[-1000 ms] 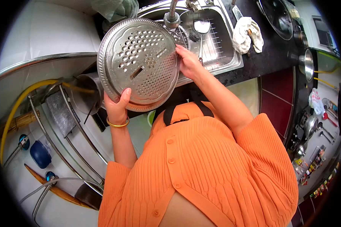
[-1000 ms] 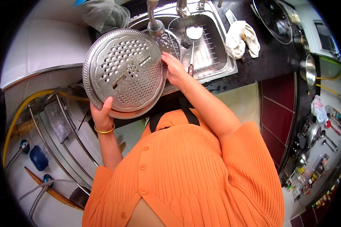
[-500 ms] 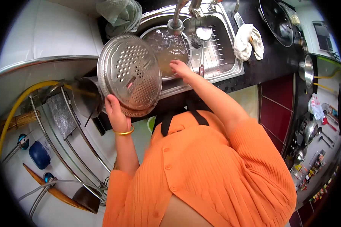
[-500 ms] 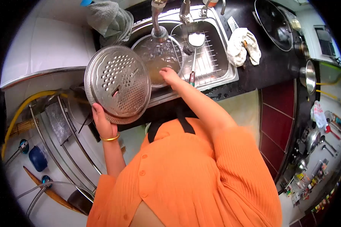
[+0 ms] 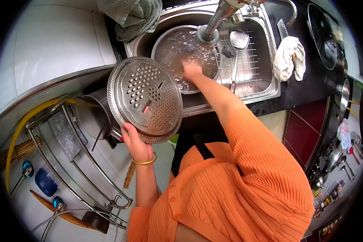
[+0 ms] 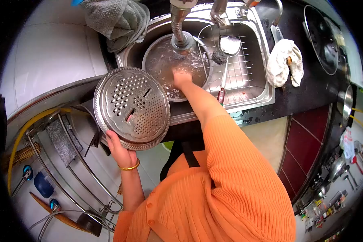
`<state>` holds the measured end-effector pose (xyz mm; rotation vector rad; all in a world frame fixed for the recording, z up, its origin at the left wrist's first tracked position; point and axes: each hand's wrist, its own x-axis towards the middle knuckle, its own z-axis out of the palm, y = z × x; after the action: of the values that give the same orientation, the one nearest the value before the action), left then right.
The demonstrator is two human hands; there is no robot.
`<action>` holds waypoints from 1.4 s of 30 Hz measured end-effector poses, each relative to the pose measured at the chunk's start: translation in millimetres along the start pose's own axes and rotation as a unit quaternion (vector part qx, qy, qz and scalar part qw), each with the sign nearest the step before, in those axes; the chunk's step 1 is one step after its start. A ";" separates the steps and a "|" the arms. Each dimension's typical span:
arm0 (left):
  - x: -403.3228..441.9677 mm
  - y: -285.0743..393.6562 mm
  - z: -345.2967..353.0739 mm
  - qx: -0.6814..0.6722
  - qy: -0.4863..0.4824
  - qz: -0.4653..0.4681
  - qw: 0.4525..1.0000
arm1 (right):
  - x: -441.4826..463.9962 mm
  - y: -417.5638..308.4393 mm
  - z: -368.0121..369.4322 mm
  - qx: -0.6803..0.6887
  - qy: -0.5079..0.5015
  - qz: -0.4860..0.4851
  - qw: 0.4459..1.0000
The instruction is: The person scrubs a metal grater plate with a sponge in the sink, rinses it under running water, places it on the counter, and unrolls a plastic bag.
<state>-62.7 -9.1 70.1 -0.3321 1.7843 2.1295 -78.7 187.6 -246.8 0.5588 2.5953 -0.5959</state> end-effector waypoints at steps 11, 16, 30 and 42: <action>20.2 -45.2 -0.2 -0.079 -0.028 -0.028 0.996 | -2.4 26.2 -7.4 0.538 0.150 0.071 0.826; 30.9 -77.7 -1.8 -0.095 -0.023 -0.031 0.995 | -48.8 28.1 -68.7 0.662 0.212 0.026 0.718; 52.7 -136.7 -1.4 -0.119 0.117 -0.072 0.983 | -156.6 -43.0 -80.5 0.291 0.195 -0.158 0.923; 61.3 -162.2 -13.1 -0.141 0.148 -0.058 0.977 | -150.7 -48.1 -41.6 0.344 0.112 -0.104 0.927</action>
<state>-53.8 9.4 -102.7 -0.8448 1.5567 2.3445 11.8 125.0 -125.8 0.5826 2.6266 -1.6308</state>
